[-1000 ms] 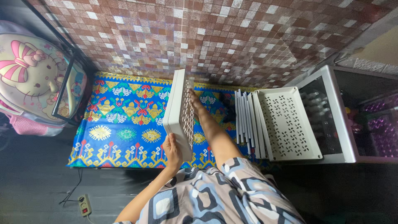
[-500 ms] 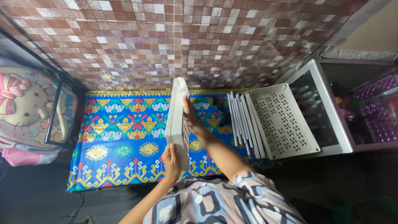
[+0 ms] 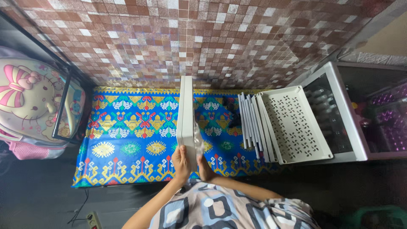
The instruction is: The person assembles a white plastic shelving unit by inserting vertical rods into side panels and attaching perforated shelves. They repeatedly insert and remove rods to align the structure, then place shelves into the frame. The task is performed on a patterned mat in a tiled room.
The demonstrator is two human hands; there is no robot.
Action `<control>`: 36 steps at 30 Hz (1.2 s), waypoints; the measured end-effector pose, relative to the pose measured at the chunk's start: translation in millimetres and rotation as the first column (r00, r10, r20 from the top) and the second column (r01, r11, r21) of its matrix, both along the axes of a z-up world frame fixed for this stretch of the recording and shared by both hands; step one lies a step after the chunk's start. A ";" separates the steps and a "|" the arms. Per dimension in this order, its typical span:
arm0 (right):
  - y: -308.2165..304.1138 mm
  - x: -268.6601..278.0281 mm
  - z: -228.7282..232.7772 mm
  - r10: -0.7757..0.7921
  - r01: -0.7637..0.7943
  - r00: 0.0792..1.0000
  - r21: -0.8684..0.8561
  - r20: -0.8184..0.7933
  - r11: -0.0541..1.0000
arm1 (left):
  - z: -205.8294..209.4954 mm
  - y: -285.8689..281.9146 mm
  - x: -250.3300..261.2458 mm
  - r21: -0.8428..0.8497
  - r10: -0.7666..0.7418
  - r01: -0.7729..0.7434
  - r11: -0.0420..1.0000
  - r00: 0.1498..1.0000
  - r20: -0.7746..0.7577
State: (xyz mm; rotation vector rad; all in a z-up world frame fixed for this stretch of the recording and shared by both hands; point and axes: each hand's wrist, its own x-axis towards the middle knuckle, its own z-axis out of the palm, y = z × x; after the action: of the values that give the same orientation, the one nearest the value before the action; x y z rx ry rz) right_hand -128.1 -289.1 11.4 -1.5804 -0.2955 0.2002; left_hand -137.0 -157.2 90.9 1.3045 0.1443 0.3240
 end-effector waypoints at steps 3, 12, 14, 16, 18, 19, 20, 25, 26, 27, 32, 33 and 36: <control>-0.5 67.5 -7.4 -0.120 0.138 0.989 -0.225 0.091 0.965 | -6.8 3.5 -2.2 -0.122 -0.011 0.005 0.993 0.999 -0.049; 23.8 151.5 12.0 -0.191 0.336 0.930 -0.515 0.315 0.789 | -7.7 19.4 -9.2 -0.328 0.123 -0.120 0.937 0.992 -0.011; 38.2 119.8 37.1 -0.085 0.260 0.929 -0.475 0.360 0.841 | -4.4 40.4 3.0 -0.535 0.216 -0.213 0.817 0.975 -0.057; 47.1 74.1 63.3 0.091 0.100 0.907 -0.420 0.411 0.902 | -4.7 69.5 17.5 -0.584 0.314 -0.327 0.743 0.941 -0.126; 49.4 25.4 86.2 0.348 -0.136 0.830 -0.446 0.436 0.884 | -10.5 116.3 26.5 -0.563 0.392 -0.395 0.726 0.910 -0.133; 49.1 5.7 95.4 0.515 -0.282 0.743 -0.497 0.428 0.820 | -15.3 138.2 28.8 -0.591 0.414 -0.393 0.705 0.904 -0.106; 47.9 -3.4 103.3 0.538 -0.349 0.746 -0.458 0.393 0.818 | -19.6 157.5 27.7 -0.683 0.374 -0.333 0.649 0.923 -0.095; 22.3 1.6 85.0 0.412 -0.369 0.906 -0.298 0.097 0.880 | -33.9 219.1 19.3 -0.827 0.529 -0.370 0.423 0.842 -0.106; 11.4 9.1 71.2 0.330 -0.301 0.940 -0.246 0.085 0.921 | -34.1 228.9 19.7 -0.831 0.562 -0.399 0.388 0.817 -0.130; -0.7 19.2 56.4 0.245 -0.228 0.967 -0.194 0.069 0.954 | -33.3 239.9 19.5 -0.839 0.560 -0.327 0.435 0.828 -0.033; -112.7 59.0 18.6 -0.302 0.389 0.921 -0.509 0.248 0.768 | -31.8 274.7 39.0 -0.717 0.646 -0.510 0.475 0.755 -0.109; -147.2 62.9 23.1 -0.393 0.498 0.864 -0.639 0.314 0.586 | -32.1 274.4 45.3 -0.678 0.669 -0.582 0.448 0.722 -0.178; -240.1 68.6 44.6 -0.478 0.716 0.634 -0.695 0.608 0.065 | -26.1 272.3 42.7 -0.369 0.716 -0.879 0.304 0.466 -0.520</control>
State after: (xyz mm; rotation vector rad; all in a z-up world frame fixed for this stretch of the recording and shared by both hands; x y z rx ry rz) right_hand -59.5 -529.2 55.9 -2.7506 0.4939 -0.6548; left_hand -94.3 115.1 64.8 0.4917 1.1101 0.9051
